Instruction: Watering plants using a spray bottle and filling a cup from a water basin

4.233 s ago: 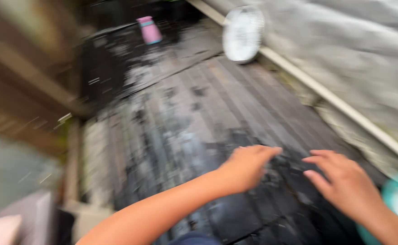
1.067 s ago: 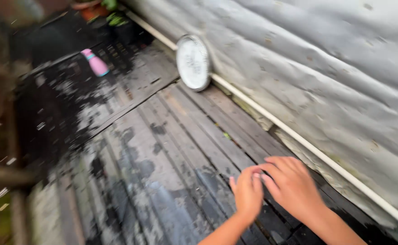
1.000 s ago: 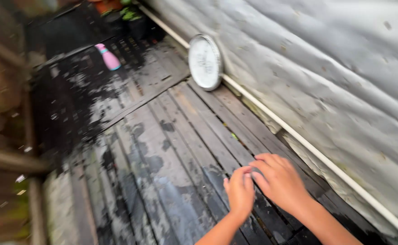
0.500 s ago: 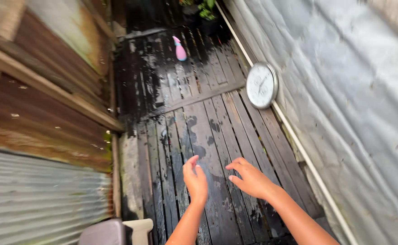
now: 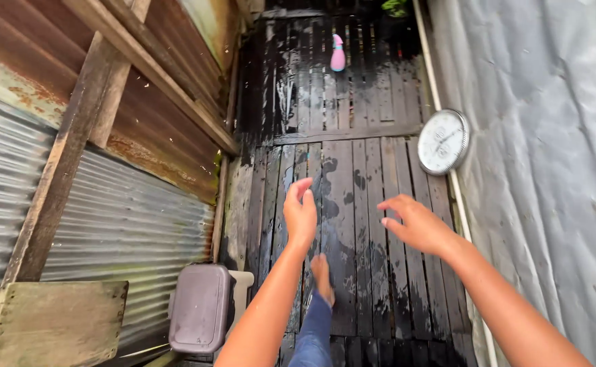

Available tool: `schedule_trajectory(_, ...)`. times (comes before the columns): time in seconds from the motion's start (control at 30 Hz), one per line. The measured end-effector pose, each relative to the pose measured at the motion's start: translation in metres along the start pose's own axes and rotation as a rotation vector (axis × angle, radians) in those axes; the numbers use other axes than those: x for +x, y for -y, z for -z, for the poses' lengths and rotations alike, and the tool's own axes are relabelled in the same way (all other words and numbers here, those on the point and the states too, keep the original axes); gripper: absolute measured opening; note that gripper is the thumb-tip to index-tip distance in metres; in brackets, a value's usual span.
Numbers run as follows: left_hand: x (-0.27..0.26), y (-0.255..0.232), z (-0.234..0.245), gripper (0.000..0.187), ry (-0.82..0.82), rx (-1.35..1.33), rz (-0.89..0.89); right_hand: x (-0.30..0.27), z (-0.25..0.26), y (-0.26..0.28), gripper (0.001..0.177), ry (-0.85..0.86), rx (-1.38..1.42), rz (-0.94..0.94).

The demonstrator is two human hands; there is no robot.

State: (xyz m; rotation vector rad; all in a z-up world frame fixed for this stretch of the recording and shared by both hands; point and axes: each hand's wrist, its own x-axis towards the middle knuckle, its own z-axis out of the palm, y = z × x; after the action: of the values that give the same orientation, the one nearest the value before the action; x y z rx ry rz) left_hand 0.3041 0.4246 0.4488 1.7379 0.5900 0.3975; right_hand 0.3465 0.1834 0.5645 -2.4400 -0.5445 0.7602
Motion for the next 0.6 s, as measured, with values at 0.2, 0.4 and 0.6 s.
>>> schedule_trajectory(0.2,0.111,-0.015,-0.043,0.035,0.045,-0.070,0.047,0.141,0.030,-0.006,0.038,-0.079,0.000,0.141)
schedule_trajectory(0.4,0.212,-0.044,-0.101,0.031,0.080,-0.055,0.060,0.253,0.077,-0.001,0.040,-0.088,0.106,0.117)
schedule_trajectory(0.6,0.272,-0.049,-0.168,0.025,0.050,-0.008,0.080,0.324,0.125,-0.041,0.050,-0.039,0.180,-0.001)
